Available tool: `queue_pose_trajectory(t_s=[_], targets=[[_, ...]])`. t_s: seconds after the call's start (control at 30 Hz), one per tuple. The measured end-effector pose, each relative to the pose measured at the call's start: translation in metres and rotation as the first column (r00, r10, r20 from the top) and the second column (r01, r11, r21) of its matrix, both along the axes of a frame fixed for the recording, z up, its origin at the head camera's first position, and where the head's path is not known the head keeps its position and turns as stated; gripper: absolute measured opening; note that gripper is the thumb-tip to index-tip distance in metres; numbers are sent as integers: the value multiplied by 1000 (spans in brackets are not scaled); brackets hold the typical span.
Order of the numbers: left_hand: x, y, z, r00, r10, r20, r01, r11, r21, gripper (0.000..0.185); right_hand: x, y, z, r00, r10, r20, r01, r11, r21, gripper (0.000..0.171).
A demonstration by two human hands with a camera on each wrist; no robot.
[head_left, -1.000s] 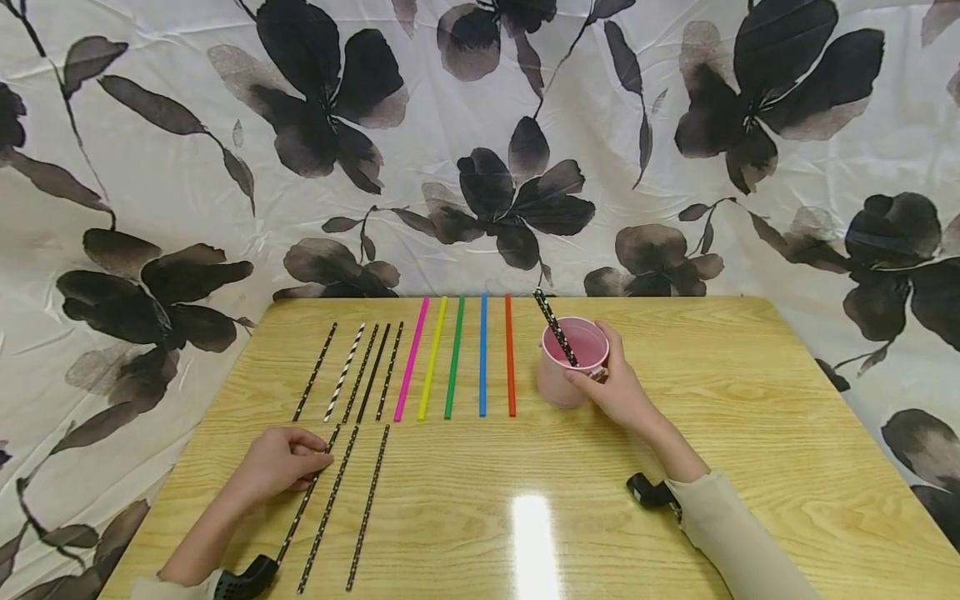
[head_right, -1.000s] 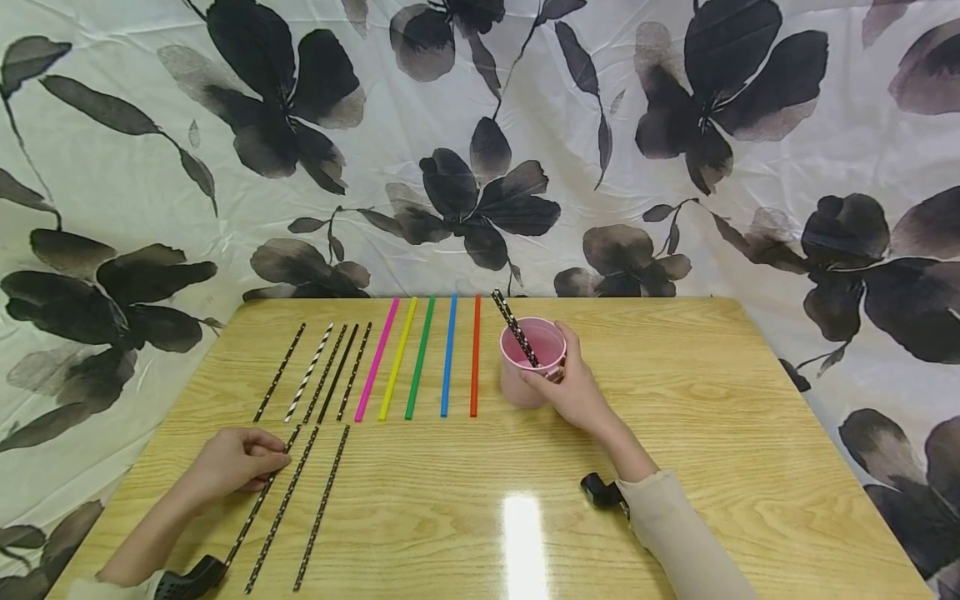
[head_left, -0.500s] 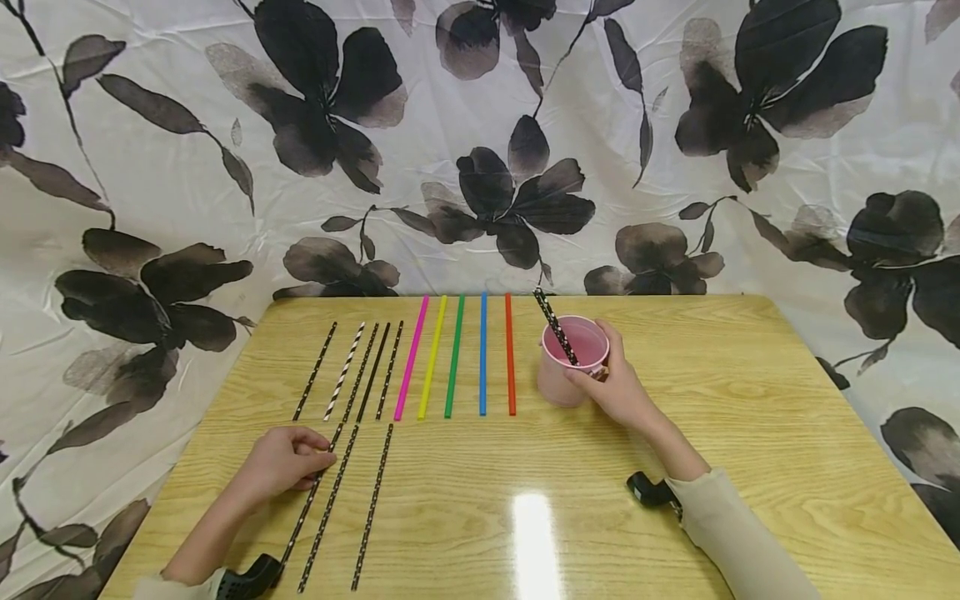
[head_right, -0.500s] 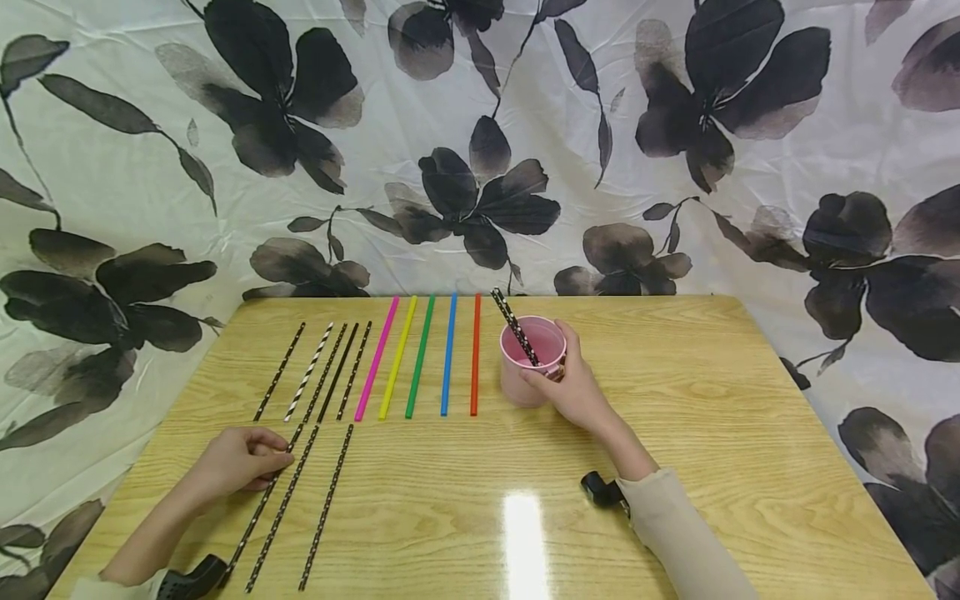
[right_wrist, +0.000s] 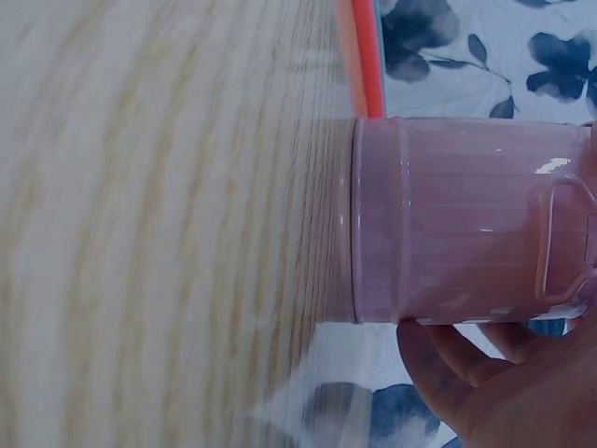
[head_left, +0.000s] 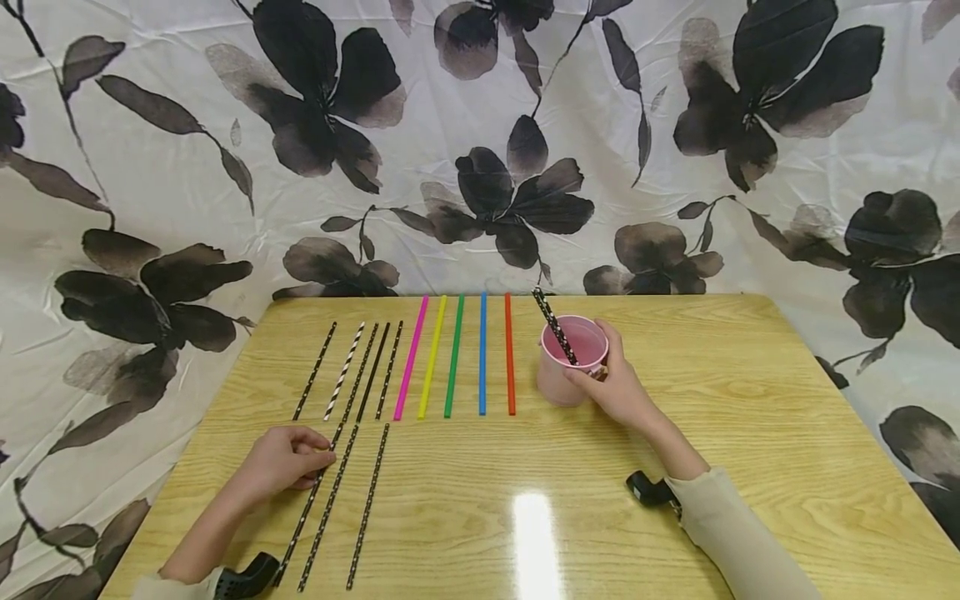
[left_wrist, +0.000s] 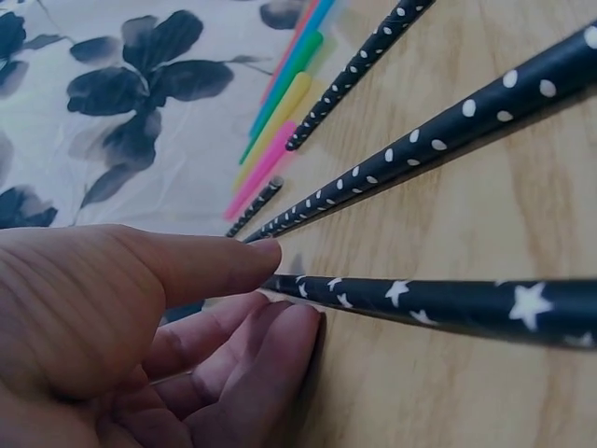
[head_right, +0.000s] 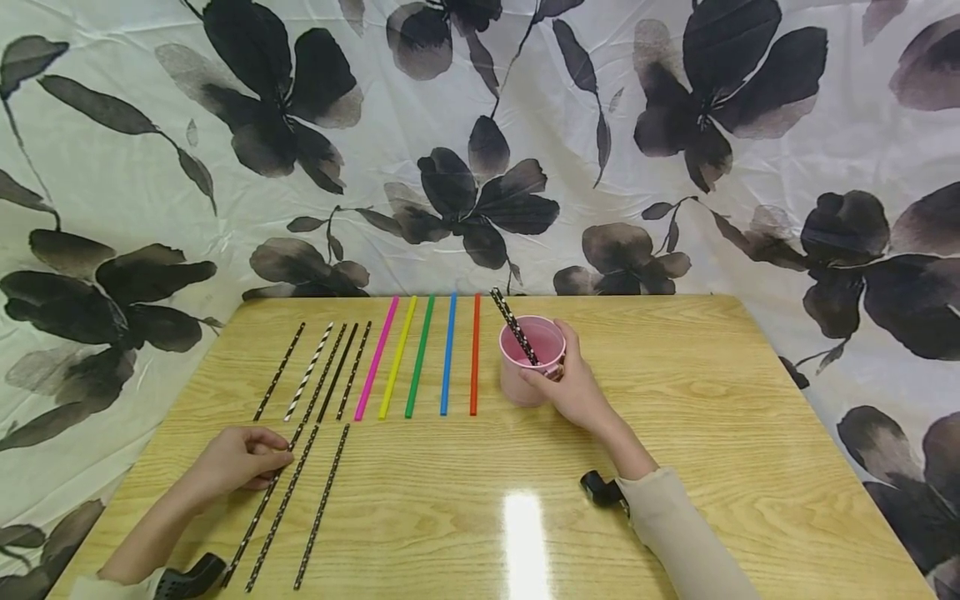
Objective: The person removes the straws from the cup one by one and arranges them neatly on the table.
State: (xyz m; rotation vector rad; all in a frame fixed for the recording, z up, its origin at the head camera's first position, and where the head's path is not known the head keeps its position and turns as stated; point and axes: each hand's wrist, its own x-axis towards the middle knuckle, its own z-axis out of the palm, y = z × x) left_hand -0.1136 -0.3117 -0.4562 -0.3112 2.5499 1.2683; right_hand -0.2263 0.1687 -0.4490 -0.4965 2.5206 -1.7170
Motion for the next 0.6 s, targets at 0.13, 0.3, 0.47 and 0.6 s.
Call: queue_pose_trajectory(t_s=[0.13,0.3,0.47,0.6], targets=[[-1,-3,0,1000,-6,11,6,999,38,36,2,-2,4,1000,4,-2,-4,1000,4,89],[-7,-8,12,996,-45,-79,47,999,15,32,-5,1,-12,1000,-8,-20,8,1000,10,91],[-21,-3,37,975,-86,-203,78,996,-48,28,-3,1,-11,1000,-11,-18,11,1000,15,92],[-36,13,59,959,-120,-256,114,993,-40,30,-3,1,-10,1000,-15,-12,15,1000,13,92]])
